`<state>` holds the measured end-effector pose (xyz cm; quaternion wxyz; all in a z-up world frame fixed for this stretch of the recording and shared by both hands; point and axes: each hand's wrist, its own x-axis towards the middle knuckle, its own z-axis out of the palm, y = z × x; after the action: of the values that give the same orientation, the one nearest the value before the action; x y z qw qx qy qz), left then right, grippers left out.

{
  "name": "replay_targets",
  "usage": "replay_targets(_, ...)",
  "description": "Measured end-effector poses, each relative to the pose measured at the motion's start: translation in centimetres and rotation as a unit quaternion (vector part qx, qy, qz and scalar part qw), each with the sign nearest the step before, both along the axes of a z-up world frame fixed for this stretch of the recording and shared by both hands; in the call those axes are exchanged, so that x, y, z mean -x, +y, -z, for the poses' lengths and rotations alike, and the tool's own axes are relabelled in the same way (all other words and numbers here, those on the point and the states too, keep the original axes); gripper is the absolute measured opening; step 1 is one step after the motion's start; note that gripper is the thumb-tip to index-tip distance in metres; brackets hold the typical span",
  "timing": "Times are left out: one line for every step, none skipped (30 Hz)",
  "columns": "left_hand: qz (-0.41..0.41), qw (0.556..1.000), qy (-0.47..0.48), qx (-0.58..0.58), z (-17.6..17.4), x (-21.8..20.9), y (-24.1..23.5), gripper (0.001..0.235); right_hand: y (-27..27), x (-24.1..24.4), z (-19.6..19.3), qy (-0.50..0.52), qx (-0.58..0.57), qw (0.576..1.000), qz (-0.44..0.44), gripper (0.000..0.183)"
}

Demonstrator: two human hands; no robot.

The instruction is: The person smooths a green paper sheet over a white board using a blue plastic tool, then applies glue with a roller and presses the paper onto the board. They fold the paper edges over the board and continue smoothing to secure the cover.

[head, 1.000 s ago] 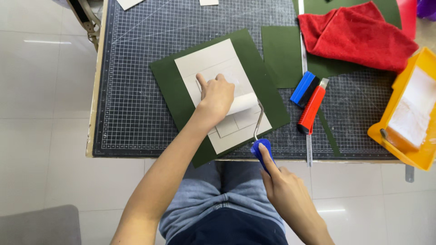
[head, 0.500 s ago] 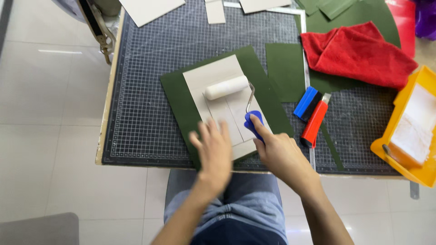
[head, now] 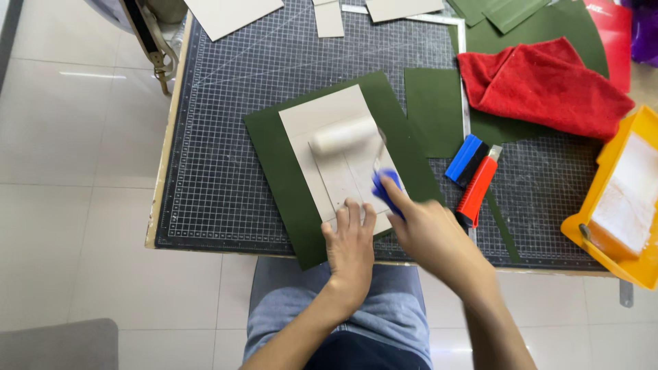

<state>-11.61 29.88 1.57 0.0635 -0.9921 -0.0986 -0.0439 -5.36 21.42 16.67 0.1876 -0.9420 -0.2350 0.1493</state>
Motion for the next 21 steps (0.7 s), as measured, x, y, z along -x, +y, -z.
replay_targets(-0.004,1.000,-0.006,0.006,-0.1,-0.2,0.1,0.053,-0.2,0.0,-0.1,0.012,0.012,1.000,0.005,0.058)
replay_targets(-0.003,1.000,-0.007,0.004,-0.2,-0.3,0.1,0.054,-0.2,0.0,-0.2,0.025,0.024,0.999,0.010,0.062)
replay_targets(-0.001,1.000,-0.005,0.001,-0.3,-0.3,0.2,0.055,-0.3,0.2,-0.4,0.038,0.037,0.998,0.015,0.066)
replay_targets(0.001,1.000,-0.004,-0.001,-0.3,-0.4,0.3,0.056,0.1,-0.2,-0.3,0.014,0.021,1.000,0.002,0.061)
replay_targets(0.004,1.000,0.004,-0.005,-0.3,-0.1,0.1,0.056,0.3,-0.2,-0.3,-0.006,0.006,1.000,-0.009,0.057)
replay_targets(0.007,1.000,0.012,-0.009,-0.2,0.1,0.1,0.055,0.6,-0.1,-0.3,-0.026,-0.008,0.999,-0.019,0.052)
replay_targets(0.011,1.000,0.018,-0.013,-0.1,0.1,0.1,0.054,0.8,0.0,-0.5,-0.019,-0.005,1.000,-0.015,0.052)
replay_targets(0.010,1.000,0.017,-0.010,-0.2,0.4,-0.1,0.054,0.8,0.2,-0.9,-0.013,-0.003,1.000,-0.011,0.051)
replay_targets(0.006,1.000,0.013,-0.009,-0.2,0.1,0.0,0.054,1.1,0.1,-1.2,-0.011,-0.003,1.000,-0.011,0.050)
replay_targets(0.002,1.000,0.008,-0.009,-0.3,-0.2,0.1,0.054,1.0,0.3,-1.8,0.007,0.021,1.000,-0.005,0.055)
replay_targets(-0.004,1.000,0.003,-0.007,-0.4,-0.2,0.1,0.053,0.8,0.7,-2.3,0.028,0.048,0.998,0.001,0.060)
replay_targets(-0.009,1.000,-0.002,-0.005,-0.3,-0.3,0.1,0.052,0.7,0.9,-2.5,0.048,0.074,0.996,0.008,0.065)
replay_targets(-0.013,1.000,-0.005,-0.002,-0.2,-0.1,-0.1,0.050,0.6,1.0,-2.4,0.042,0.079,0.996,0.003,0.064)
replay_targets(-0.015,1.000,-0.010,-0.013,-0.1,0.0,-0.2,0.051,0.7,0.9,-2.0,0.035,0.084,0.996,-0.002,0.064)
replay_targets(-0.013,1.000,-0.013,-0.024,0.1,0.0,-0.4,0.051,0.6,0.9,-1.5,0.030,0.090,0.996,-0.005,0.064)
replay_targets(-0.010,0.999,-0.017,-0.035,0.2,0.1,-0.5,0.052,0.7,0.8,-0.7,0.015,0.072,0.997,-0.004,0.060)
replay_targets(-0.012,0.999,-0.033,-0.033,0.3,0.2,-0.5,0.051,1.0,0.3,0.3,0.000,0.055,0.998,-0.004,0.056)
replay_targets(-0.013,0.998,-0.049,-0.030,0.3,0.3,-0.4,0.051,1.0,0.1,1.3,-0.016,0.037,0.999,-0.003,0.052)
replay_targets(-0.015,0.997,-0.065,-0.028,0.2,0.5,-0.2,0.050,0.7,0.2,2.4,-0.026,0.034,0.999,-0.007,0.055)
replay_targets(0.003,0.997,-0.061,0.046,0.0,0.8,0.1,0.051,0.3,0.4,3.5,-0.036,0.031,0.999,-0.010,0.057)
replay_targets(0.021,0.991,-0.057,0.119,-0.4,1.1,0.7,0.051,-0.4,0.8,4.4,-0.046,0.028,0.998,-0.013,0.060)
